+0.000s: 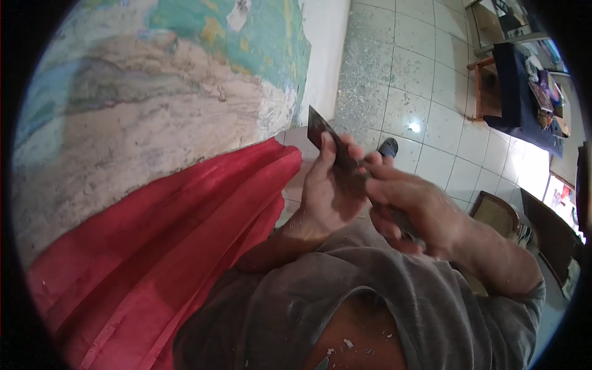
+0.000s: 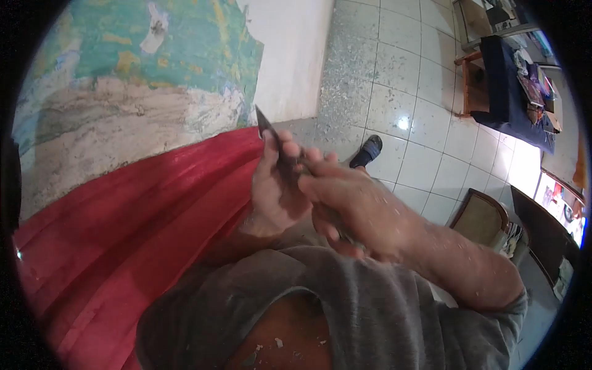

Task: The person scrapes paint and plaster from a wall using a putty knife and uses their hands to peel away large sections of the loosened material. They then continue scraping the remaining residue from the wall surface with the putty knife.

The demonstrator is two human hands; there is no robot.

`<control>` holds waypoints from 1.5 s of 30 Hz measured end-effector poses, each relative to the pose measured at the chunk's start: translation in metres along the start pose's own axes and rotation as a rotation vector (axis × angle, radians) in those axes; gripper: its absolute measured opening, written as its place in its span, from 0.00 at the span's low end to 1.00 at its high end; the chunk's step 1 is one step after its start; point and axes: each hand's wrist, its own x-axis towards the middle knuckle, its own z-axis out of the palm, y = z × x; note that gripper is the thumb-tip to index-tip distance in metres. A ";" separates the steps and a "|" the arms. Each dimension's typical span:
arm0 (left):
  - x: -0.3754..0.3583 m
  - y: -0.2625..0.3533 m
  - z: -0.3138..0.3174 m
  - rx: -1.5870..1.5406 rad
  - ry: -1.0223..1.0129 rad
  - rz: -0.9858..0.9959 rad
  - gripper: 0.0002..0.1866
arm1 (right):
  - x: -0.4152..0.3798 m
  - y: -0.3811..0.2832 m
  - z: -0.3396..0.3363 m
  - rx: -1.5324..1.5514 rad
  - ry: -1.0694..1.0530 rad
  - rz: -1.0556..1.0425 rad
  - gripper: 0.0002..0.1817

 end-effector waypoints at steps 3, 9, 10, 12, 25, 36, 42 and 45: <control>-0.009 -0.008 0.008 -0.008 -0.027 -0.011 0.24 | -0.004 -0.005 0.001 -0.086 -0.021 -0.044 0.22; -0.007 -0.001 -0.020 0.031 -0.071 0.002 0.25 | 0.012 0.004 -0.014 -0.189 -0.047 -0.030 0.24; 0.003 -0.001 -0.019 0.079 -0.101 -0.013 0.25 | 0.004 0.002 -0.012 -0.168 -0.039 -0.057 0.23; -0.004 -0.006 -0.006 0.062 -0.056 -0.033 0.25 | -0.007 0.008 -0.006 -0.136 -0.027 -0.071 0.22; -0.010 0.002 -0.014 0.022 -0.009 -0.010 0.22 | 0.027 0.033 -0.009 -0.333 -0.015 -0.293 0.20; -0.008 0.002 -0.021 0.038 -0.019 -0.021 0.22 | 0.042 0.040 -0.019 -0.827 0.070 -0.629 0.14; 0.021 0.017 -0.043 -0.121 -0.021 -0.080 0.23 | 0.053 0.024 -0.014 -0.325 0.136 -0.292 0.16; -0.001 -0.001 -0.012 0.007 -0.039 -0.091 0.22 | 0.012 0.028 -0.014 -0.695 0.052 -0.436 0.16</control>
